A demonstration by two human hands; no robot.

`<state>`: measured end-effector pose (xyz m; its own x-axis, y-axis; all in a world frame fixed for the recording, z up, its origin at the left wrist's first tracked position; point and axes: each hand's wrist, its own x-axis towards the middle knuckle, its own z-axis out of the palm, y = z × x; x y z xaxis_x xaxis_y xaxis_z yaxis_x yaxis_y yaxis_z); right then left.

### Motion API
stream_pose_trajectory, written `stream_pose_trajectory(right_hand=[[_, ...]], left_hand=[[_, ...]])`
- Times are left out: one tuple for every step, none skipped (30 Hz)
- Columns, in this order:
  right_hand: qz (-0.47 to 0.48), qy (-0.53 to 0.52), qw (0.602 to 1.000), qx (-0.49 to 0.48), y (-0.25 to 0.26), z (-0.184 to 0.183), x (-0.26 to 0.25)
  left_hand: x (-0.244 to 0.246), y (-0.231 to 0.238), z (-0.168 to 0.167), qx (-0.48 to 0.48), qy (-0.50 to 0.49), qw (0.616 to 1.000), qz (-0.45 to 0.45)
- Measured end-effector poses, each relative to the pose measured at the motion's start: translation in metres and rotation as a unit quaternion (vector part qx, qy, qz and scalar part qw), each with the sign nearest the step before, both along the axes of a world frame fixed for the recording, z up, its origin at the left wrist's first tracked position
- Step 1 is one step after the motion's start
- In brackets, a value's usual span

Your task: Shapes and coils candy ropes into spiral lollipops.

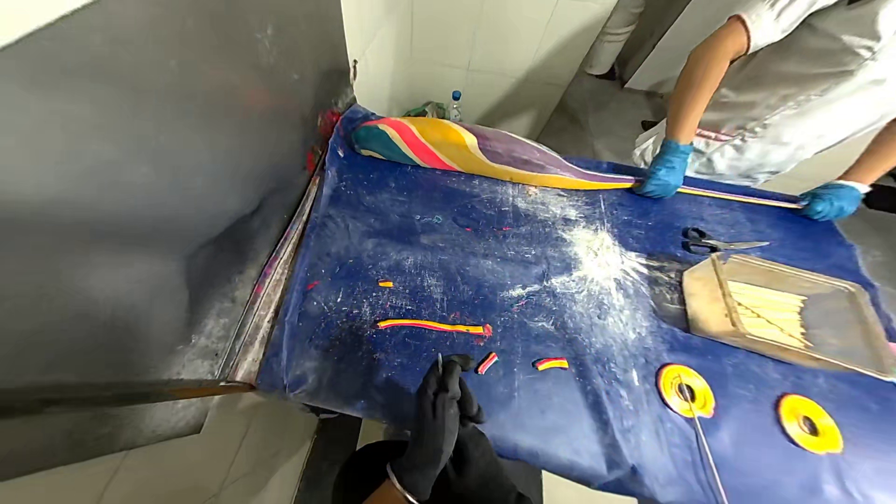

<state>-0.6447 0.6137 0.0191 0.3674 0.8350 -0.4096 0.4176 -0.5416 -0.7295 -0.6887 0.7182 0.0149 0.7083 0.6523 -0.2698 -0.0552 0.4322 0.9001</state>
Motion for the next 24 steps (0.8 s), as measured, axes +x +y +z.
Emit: stream_pose_trajectory(right_hand=[[0.002, 0.058, 0.998, -0.027, 0.008, 0.011, 0.003], [-0.006, 0.087, 0.996, -0.002, 0.008, 0.0, 0.001], [-0.021, 0.117, 0.992, 0.049, 0.003, -0.028, -0.005], [-0.031, 0.171, 0.982, 0.072, 0.0, -0.047, -0.009], [-0.03, 0.233, 0.97, 0.07, 0.001, -0.058, -0.012], [-0.018, 0.293, 0.955, 0.048, 0.006, -0.063, -0.011], [-0.008, 0.35, 0.937, 0.019, 0.014, -0.064, -0.008], [-0.003, 0.4, 0.916, 0.0, 0.022, -0.066, -0.006], [-0.005, 0.44, 0.898, -0.007, 0.028, -0.069, -0.005], [-0.011, 0.469, 0.883, -0.006, 0.032, -0.076, -0.004], [-0.019, 0.485, 0.874, 0.003, 0.036, -0.086, -0.003], [-0.023, 0.491, 0.871, 0.009, 0.039, -0.095, 0.0], [-0.024, 0.489, 0.872, 0.014, 0.041, -0.102, 0.003], [-0.021, 0.49, 0.872, 0.018, 0.043, -0.107, 0.007], [-0.019, 0.49, 0.871, 0.02, 0.044, -0.111, 0.01], [-0.026, 0.498, 0.866, 0.023, 0.044, -0.113, 0.011], [-0.036, 0.514, 0.857, 0.021, 0.046, -0.113, 0.013], [-0.045, 0.529, 0.847, 0.019, 0.048, -0.111, 0.013], [-0.049, 0.54, 0.84, 0.019, 0.05, -0.11, 0.012], [-0.05, 0.544, 0.837, 0.016, 0.052, -0.108, 0.012], [-0.049, 0.532, 0.845, 0.011, 0.052, -0.104, 0.012], [-0.052, 0.491, 0.87, 0.007, 0.053, -0.099, 0.009], [-0.066, 0.424, 0.903, 0.003, 0.054, -0.093, 0.005], [-0.081, 0.344, 0.936, -0.006, 0.055, -0.086, 0.001]], left_hand=[[-0.005, 0.007, -0.003, 0.047, 0.017, 0.999, -0.02], [-0.011, 0.021, -0.013, 0.104, 0.048, 0.992, -0.05], [-0.019, 0.041, -0.029, 0.173, 0.089, 0.979, -0.068], [-0.027, 0.064, -0.05, 0.266, 0.152, 0.95, -0.057], [-0.035, 0.091, -0.071, 0.38, 0.226, 0.896, -0.045], [-0.038, 0.118, -0.092, 0.489, 0.292, 0.821, -0.046], [-0.039, 0.141, -0.111, 0.56, 0.339, 0.753, -0.071], [-0.037, 0.157, -0.128, 0.594, 0.361, 0.712, -0.1], [-0.034, 0.165, -0.14, 0.617, 0.357, 0.691, -0.117], [-0.032, 0.171, -0.148, 0.636, 0.334, 0.685, -0.122], [-0.03, 0.176, -0.15, 0.645, 0.304, 0.689, -0.132], [-0.028, 0.179, -0.148, 0.638, 0.282, 0.701, -0.146], [-0.028, 0.181, -0.143, 0.623, 0.269, 0.718, -0.156], [-0.029, 0.182, -0.136, 0.606, 0.263, 0.734, -0.159], [-0.032, 0.182, -0.132, 0.593, 0.26, 0.745, -0.157], [-0.036, 0.183, -0.129, 0.581, 0.258, 0.756, -0.154], [-0.039, 0.184, -0.127, 0.57, 0.258, 0.765, -0.153], [-0.041, 0.185, -0.126, 0.559, 0.258, 0.773, -0.152], [-0.043, 0.186, -0.126, 0.55, 0.259, 0.78, -0.148], [-0.045, 0.186, -0.126, 0.542, 0.26, 0.786, -0.144], [-0.046, 0.186, -0.125, 0.531, 0.264, 0.793, -0.14], [-0.048, 0.187, -0.124, 0.519, 0.268, 0.8, -0.139], [-0.049, 0.187, -0.123, 0.51, 0.275, 0.803, -0.14], [-0.05, 0.188, -0.124, 0.508, 0.281, 0.802, -0.14]])
